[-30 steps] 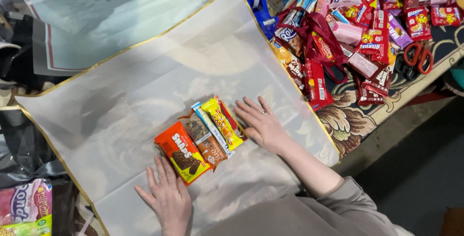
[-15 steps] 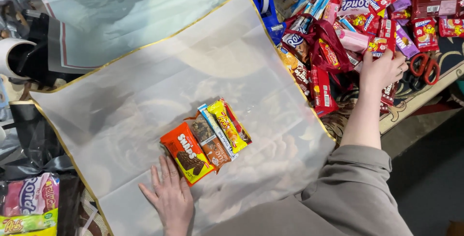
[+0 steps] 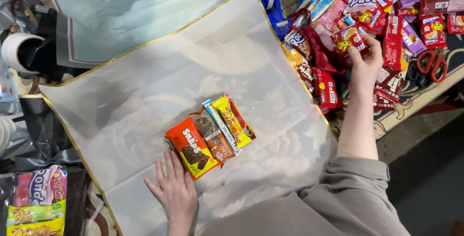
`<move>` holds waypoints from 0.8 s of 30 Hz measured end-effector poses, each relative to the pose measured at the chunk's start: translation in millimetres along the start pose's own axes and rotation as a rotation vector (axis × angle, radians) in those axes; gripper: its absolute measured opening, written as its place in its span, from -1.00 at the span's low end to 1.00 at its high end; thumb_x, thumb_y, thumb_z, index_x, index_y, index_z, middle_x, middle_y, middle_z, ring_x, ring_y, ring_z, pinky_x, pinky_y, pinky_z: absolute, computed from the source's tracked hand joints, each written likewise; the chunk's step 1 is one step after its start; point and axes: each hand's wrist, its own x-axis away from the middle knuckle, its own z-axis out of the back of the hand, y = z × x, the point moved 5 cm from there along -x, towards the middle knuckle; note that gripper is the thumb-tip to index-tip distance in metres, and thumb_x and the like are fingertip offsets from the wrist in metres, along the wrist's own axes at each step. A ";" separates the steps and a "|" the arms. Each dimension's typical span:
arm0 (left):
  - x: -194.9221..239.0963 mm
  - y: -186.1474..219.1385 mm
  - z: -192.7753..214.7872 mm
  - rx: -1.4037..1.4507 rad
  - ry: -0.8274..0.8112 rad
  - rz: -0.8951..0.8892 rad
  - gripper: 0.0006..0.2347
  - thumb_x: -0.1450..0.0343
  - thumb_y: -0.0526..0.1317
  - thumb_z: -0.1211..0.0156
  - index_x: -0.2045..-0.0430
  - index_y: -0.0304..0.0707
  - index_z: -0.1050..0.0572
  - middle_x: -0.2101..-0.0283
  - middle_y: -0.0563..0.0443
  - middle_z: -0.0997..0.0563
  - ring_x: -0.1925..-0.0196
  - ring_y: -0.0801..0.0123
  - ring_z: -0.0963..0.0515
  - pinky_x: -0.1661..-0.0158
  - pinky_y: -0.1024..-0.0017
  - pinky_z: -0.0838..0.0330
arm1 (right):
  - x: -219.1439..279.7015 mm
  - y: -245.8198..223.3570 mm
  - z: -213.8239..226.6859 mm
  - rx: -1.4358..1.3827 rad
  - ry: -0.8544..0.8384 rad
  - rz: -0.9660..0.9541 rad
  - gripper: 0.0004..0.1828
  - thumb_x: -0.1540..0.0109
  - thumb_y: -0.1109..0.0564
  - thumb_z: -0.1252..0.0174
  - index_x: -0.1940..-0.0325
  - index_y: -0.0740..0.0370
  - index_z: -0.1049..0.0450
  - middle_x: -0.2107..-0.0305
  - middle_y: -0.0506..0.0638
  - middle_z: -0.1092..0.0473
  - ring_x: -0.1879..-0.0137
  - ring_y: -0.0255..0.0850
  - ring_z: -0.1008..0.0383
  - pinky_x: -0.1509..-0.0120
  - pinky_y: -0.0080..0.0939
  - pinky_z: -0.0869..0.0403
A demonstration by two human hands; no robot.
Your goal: Arranging snack bars on a sheet of paper and rolling it up to create a bouquet base.
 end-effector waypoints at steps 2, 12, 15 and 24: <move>0.3 -0.6 -1.2 0.001 0.011 -0.001 -0.42 -0.50 -0.07 0.25 -0.52 -0.05 0.02 -0.58 0.15 0.00 -0.56 0.06 -0.04 -0.44 -0.24 0.42 | 5.3 -7.0 -7.0 -0.029 -0.014 -0.035 -0.58 -0.34 0.24 -0.22 -0.27 -0.02 -0.39 -0.06 -0.05 -0.46 0.07 -0.37 -0.53 0.22 -0.46 -0.49; -1.4 0.5 2.7 0.043 0.005 -0.016 -0.43 -0.51 -0.07 0.21 -0.51 -0.10 0.01 -0.58 0.08 -0.02 -0.56 0.00 -0.04 -0.44 -0.28 0.43 | 24.0 -2.3 -12.9 0.004 0.045 0.053 -0.84 -0.35 0.20 -0.33 0.11 0.05 -0.45 0.22 -0.09 -0.46 0.07 -0.34 -0.46 -0.09 -0.29 -0.51; 0.2 0.2 3.1 0.018 0.019 -0.017 -0.43 -0.51 -0.06 0.17 -0.50 -0.10 -0.03 -0.58 0.06 -0.02 -0.57 0.01 -0.06 -0.43 -0.28 0.38 | 38.2 -22.1 -28.2 0.128 -0.033 0.124 -0.81 -0.39 0.34 -0.31 0.12 0.12 -0.45 0.20 -0.06 -0.47 0.09 -0.35 -0.46 -0.04 -0.37 -0.51; 0.6 -1.8 6.3 0.041 0.002 -0.013 -0.44 -0.52 -0.02 0.16 -0.49 -0.08 -0.05 -0.56 -0.02 -0.08 -0.57 0.01 -0.06 -0.42 -0.30 0.37 | 52.8 -24.8 -30.7 0.566 -0.018 0.554 -0.85 -0.43 0.42 -0.40 0.10 0.35 -0.54 0.24 0.10 -0.51 0.17 -0.09 -0.47 0.17 -0.11 -0.40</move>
